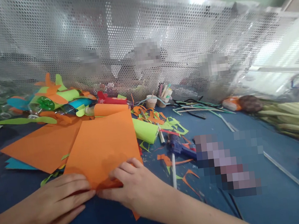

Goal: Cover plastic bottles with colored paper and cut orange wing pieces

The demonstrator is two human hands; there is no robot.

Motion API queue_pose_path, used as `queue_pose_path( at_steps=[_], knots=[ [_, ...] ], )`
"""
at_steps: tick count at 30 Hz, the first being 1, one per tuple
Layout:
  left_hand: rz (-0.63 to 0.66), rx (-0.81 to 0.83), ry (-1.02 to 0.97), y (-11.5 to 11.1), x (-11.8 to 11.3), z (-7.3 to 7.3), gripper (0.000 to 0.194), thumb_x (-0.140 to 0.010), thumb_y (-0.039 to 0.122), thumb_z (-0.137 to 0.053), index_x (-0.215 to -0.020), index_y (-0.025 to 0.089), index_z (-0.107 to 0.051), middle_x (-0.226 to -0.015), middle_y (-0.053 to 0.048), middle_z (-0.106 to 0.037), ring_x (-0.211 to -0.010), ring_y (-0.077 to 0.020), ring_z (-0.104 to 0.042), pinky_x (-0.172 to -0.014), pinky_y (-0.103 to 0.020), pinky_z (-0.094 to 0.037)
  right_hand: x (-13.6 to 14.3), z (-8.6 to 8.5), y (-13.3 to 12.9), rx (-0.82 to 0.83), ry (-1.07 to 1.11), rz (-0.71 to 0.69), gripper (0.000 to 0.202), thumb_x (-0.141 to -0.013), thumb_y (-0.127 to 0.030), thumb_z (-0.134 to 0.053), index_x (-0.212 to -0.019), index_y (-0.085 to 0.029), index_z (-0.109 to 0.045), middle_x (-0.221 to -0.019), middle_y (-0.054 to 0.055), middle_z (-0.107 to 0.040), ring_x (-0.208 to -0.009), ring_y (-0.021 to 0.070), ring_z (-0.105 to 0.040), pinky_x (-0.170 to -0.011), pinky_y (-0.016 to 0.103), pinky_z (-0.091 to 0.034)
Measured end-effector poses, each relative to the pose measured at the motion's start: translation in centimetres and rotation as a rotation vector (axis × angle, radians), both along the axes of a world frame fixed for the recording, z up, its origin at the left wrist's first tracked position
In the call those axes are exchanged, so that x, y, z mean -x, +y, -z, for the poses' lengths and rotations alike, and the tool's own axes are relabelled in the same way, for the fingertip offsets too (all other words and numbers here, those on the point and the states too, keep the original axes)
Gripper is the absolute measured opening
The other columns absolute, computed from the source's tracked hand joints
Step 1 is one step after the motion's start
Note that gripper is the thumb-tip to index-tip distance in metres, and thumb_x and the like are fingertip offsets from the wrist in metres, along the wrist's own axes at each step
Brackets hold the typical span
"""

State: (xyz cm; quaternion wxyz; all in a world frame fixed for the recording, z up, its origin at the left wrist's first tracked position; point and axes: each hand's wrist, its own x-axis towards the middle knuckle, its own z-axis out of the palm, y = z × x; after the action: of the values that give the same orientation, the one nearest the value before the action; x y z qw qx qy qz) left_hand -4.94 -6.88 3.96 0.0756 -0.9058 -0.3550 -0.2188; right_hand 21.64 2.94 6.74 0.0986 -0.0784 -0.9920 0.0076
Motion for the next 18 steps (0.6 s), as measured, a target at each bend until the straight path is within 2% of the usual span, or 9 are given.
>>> queue_pose_path(
  at_steps=[3,12,18],
  knots=[
    [0.008,-0.001,0.005,0.0,0.0,-0.1,0.033,-0.106,0.016,-0.038,-0.125,0.018,-0.065,-0.112,-0.007,-0.073,-0.104,-0.0205,-0.065,-0.098,-0.033,-0.051,0.0,0.0,-0.1,-0.013,0.001,0.005,0.035,-0.106,-0.029,-0.043,-0.137,-0.036,-0.059,-0.116,0.005,-0.063,-0.098,0.0207,-0.054,-0.088,0.036,-0.038],
    [0.047,-0.025,0.058,0.4,-0.2,-1.9,0.032,-0.105,0.016,-0.04,-0.121,0.017,-0.067,-0.108,-0.005,-0.075,-0.1,-0.0195,-0.068,-0.093,-0.03,-0.054,0.1,0.1,0.1,-0.011,0.019,0.003,0.034,-0.107,-0.033,-0.041,-0.135,-0.035,-0.062,-0.111,0.005,-0.065,-0.097,0.0199,-0.055,-0.086,0.035,-0.038],
    [0.018,0.024,-0.009,0.2,0.0,-0.6,0.031,-0.104,0.016,-0.041,-0.123,0.018,-0.065,-0.11,-0.007,-0.072,-0.104,-0.0202,-0.065,-0.097,-0.031,-0.051,0.1,0.3,0.1,0.009,0.03,0.0,0.035,-0.108,-0.034,-0.04,-0.135,-0.035,-0.062,-0.116,0.006,-0.064,-0.099,0.0193,-0.055,-0.088,0.035,-0.038]
  ],
)
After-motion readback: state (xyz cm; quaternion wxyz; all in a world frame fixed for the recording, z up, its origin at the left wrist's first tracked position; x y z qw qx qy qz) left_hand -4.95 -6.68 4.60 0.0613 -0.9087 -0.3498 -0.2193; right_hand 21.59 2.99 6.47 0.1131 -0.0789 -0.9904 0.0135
